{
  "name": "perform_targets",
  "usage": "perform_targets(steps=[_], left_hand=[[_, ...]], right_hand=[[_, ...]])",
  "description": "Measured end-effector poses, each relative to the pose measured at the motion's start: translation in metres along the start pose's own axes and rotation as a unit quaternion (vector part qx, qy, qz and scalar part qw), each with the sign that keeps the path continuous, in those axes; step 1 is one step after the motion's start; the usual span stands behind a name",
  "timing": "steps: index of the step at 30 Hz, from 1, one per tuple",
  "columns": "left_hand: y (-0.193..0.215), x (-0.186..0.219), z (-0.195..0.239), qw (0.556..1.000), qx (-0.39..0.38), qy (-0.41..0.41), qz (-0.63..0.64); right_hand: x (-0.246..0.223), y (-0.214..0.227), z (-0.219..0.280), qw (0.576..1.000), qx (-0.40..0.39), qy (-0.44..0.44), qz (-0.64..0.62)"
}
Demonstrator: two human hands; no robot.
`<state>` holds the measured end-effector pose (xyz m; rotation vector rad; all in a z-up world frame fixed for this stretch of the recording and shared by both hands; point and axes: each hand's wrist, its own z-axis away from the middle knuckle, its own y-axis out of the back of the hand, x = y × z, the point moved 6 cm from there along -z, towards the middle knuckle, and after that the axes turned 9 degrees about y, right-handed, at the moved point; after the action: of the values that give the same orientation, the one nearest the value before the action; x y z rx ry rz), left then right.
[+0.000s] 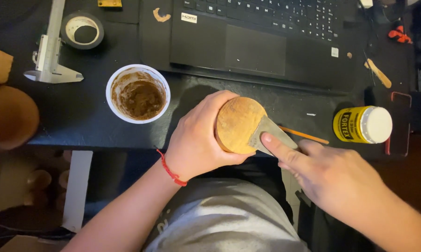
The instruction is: Applying wood filler to a small wooden cylindrical object using a stick and smoothing it with a putty knife.
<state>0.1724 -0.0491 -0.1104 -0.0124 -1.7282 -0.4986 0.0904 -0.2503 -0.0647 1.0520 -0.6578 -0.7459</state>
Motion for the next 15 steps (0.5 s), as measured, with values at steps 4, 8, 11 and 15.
perform_targets(steps=[4,8,11,15], left_hand=[[0.0,0.002,-0.001,1.0,0.008,-0.016,0.011],[0.001,-0.001,-0.001,1.0,0.005,0.003,0.009],[0.002,-0.003,-0.002,1.0,-0.003,0.012,0.01],[0.001,-0.002,-0.002,1.0,-0.01,0.016,0.008]], right_hand=[[0.005,0.008,0.01,0.998,-0.059,-0.01,0.029],[0.014,0.008,0.017,0.994,-0.097,-0.045,0.028],[0.012,0.015,0.008,0.997,-0.059,-0.044,0.025],[-0.003,0.014,-0.008,1.0,-0.029,-0.002,-0.009]])
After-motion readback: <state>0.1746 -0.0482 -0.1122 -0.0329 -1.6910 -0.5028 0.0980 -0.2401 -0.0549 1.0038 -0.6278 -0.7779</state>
